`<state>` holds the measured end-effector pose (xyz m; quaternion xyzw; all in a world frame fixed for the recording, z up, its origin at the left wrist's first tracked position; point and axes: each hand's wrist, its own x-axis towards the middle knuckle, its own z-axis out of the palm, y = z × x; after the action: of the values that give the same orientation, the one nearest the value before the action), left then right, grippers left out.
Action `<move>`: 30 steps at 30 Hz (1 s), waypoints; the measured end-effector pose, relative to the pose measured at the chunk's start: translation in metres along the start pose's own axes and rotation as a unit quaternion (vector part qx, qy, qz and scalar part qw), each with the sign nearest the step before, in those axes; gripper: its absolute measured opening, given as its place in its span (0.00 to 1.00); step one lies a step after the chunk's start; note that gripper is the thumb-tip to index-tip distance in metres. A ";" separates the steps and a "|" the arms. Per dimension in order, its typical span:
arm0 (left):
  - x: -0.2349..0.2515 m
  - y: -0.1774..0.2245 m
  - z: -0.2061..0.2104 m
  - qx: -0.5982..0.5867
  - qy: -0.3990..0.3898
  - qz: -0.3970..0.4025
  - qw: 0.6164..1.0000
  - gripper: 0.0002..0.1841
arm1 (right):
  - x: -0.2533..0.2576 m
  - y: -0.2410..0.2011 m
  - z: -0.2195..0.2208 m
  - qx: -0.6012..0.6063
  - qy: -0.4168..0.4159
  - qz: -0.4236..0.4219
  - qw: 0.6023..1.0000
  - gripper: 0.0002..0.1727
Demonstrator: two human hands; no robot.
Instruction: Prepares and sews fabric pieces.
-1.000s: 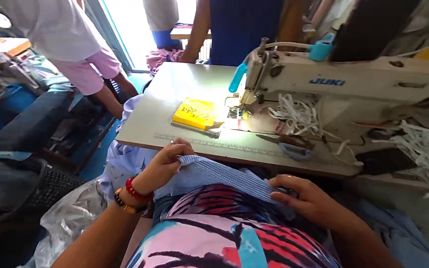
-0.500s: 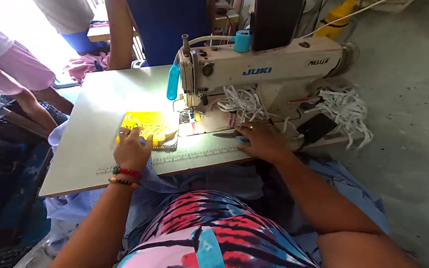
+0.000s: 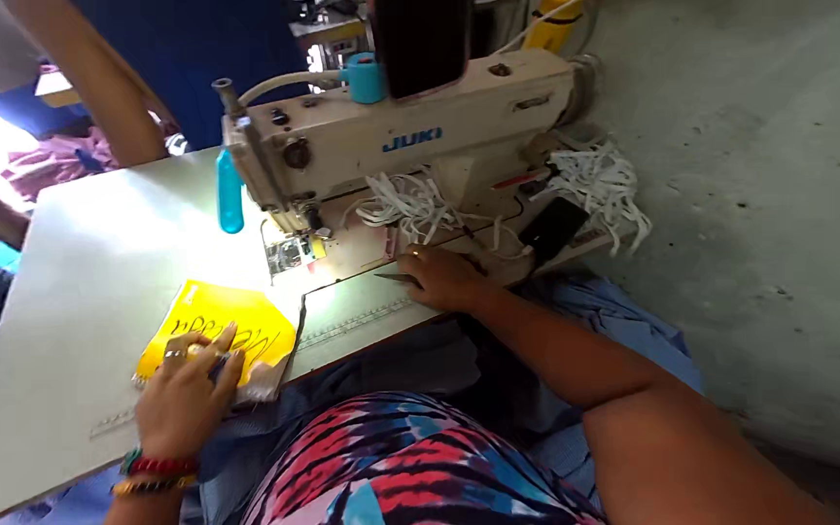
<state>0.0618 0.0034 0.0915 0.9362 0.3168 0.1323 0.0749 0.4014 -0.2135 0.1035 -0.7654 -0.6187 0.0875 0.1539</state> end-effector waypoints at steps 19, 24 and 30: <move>0.020 0.099 0.040 -0.099 -0.051 0.260 0.959 0.26 | 0.040 0.006 -0.026 0.047 -0.014 0.278 0.959 0.26; 0.054 0.146 0.048 -0.085 -0.134 0.219 0.963 0.24 | 0.027 0.046 -0.039 0.152 -0.007 0.285 0.946 0.27; 0.090 0.181 0.059 -0.076 -0.166 0.177 0.967 0.24 | 0.024 0.068 -0.052 0.324 0.022 0.292 0.900 0.16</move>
<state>0.2520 -0.0874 0.0941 0.9779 0.1177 0.0101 0.1725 0.4863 -0.2092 0.1303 -0.8212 -0.3020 0.3075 0.3741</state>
